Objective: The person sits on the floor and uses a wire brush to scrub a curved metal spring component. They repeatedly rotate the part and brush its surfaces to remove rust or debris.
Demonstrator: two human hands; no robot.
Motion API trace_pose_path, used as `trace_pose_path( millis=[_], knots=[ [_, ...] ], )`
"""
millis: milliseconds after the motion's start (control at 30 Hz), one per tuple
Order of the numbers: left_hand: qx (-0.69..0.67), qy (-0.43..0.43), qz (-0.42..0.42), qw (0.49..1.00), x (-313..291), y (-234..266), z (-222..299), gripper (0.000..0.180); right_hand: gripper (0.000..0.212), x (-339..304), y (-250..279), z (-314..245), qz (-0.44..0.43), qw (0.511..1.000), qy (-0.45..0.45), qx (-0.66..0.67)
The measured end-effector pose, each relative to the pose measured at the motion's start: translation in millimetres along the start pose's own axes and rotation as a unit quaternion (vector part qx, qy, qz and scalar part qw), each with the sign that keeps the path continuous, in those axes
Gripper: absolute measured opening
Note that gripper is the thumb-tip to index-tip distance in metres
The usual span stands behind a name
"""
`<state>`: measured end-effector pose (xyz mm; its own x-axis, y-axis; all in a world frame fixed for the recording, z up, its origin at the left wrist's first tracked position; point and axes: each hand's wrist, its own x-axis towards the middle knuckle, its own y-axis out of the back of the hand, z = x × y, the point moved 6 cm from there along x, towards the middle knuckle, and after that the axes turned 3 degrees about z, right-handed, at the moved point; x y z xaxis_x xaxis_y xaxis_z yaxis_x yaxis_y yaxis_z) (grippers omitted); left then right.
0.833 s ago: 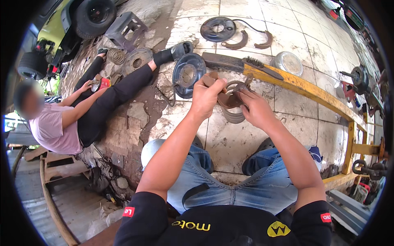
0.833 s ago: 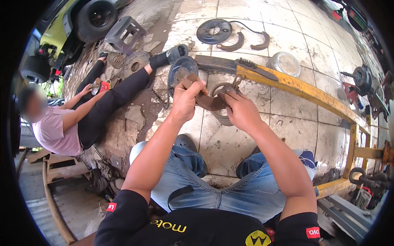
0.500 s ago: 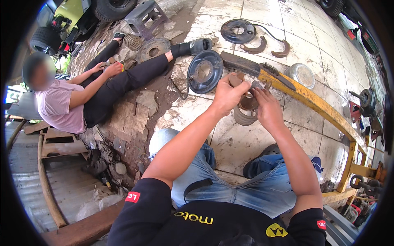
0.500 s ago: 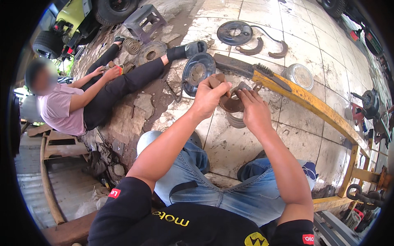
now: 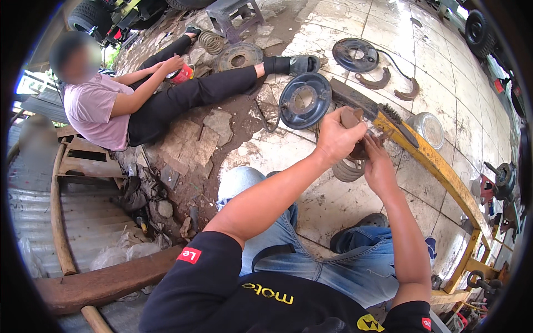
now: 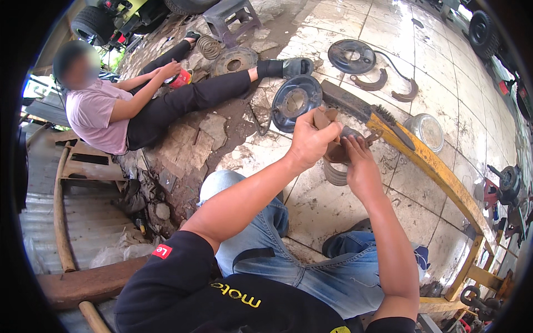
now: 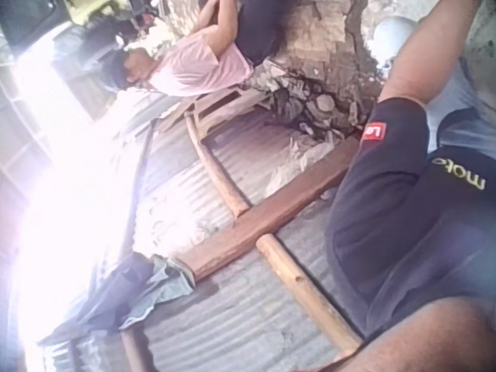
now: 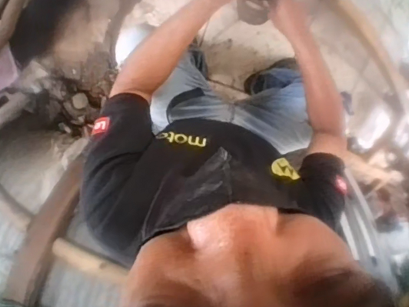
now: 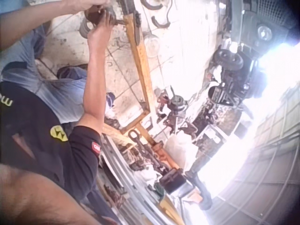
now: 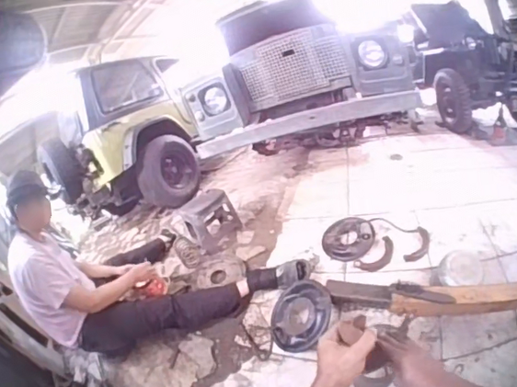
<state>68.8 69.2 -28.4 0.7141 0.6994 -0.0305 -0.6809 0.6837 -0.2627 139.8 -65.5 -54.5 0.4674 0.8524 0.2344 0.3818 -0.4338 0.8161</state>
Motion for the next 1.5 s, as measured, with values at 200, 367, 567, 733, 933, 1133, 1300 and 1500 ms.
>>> trace_pose_path(
  millis=[200, 367, 567, 733, 933, 1133, 1300, 1500],
  knots=[
    [-0.035, -0.039, -0.009, 0.999, -4, -14, 15, 0.018, 0.061, 8, 25, -4, 0.004, 0.993, -0.008, -0.117],
    [-0.092, -0.067, -0.001, 0.994, -6, -19, 32, 0.015, 0.058, 5, 29, -20, 0.094, 0.995, 0.031, -0.006],
    [-0.062, -0.083, -0.023, 0.994, -13, -16, 39, 0.014, 0.053, 5, 42, -4, 0.071, 0.985, 0.013, -0.157],
    [-0.039, -0.066, -0.025, 0.997, -14, -16, 35, 0.016, 0.037, -6, 22, -26, 0.092, 0.995, 0.043, 0.022],
    [-0.029, -0.060, -0.013, 0.998, -16, -20, 32, 0.019, 0.049, -7, 22, 3, 0.034, 0.993, -0.004, -0.114],
    [-0.002, -0.056, 0.007, 0.998, -13, -13, 26, 0.017, 0.057, -6, 20, -2, 0.014, 0.995, 0.004, -0.103],
    [0.011, -0.047, 0.022, 0.999, -16, -19, 31, 0.015, 0.060, -9, 8, -13, 0.012, 1.000, -0.007, -0.021],
    [0.010, -0.069, 0.006, 0.998, -16, -19, 30, 0.012, 0.051, -4, 19, 10, 0.015, 0.990, -0.044, -0.136]
  ],
)
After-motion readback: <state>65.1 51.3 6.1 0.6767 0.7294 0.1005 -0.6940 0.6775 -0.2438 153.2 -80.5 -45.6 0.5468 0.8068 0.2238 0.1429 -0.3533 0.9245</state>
